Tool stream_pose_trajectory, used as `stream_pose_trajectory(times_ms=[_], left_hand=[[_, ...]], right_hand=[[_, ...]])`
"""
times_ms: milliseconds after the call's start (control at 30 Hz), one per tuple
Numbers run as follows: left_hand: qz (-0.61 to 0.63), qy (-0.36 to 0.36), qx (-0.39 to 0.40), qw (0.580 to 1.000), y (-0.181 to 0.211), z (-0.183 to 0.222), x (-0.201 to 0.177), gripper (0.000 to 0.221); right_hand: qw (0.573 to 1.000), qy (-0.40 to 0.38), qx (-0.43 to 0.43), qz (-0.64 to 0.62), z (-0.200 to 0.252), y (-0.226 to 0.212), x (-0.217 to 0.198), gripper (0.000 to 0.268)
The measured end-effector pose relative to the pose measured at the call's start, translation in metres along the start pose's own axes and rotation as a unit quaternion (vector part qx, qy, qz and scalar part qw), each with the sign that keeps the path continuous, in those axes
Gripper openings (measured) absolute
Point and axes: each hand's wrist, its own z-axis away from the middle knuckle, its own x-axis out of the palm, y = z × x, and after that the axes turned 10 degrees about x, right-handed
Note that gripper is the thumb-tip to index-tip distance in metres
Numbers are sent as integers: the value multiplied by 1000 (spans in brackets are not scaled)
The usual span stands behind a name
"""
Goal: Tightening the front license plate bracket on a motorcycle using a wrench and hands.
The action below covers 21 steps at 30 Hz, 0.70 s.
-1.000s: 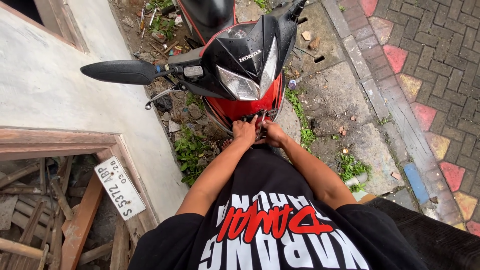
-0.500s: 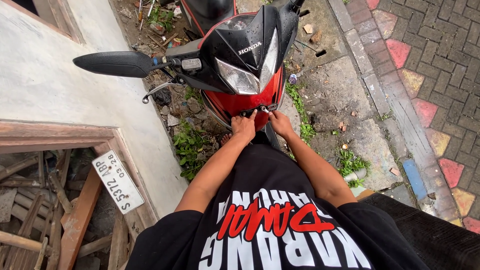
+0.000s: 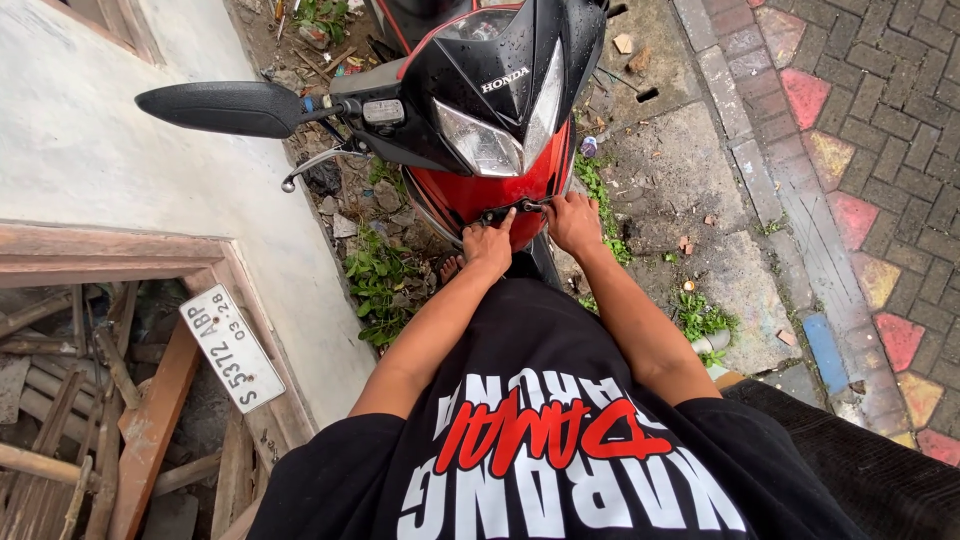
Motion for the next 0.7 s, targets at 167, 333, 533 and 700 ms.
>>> stream_pose_trajectory(times_ms=[167,333,533,700], left_hand=[[2,-3,-3,1000,0,-1,1,79],[5,-10,-3,1000,-1,-3,0,79],[17,-14,-5,1000,0,2,-3,77],[27,-11,-9,1000,-1,10,-9,79]], right_hand=[[999,-19,12,27,-4,-5,-8,37],[990,-110,89,17,-1,-14,-12,42],[876,-302,235,-294,16,-23,33,46],[583,-397,324,-631,34,-40,-7,26]])
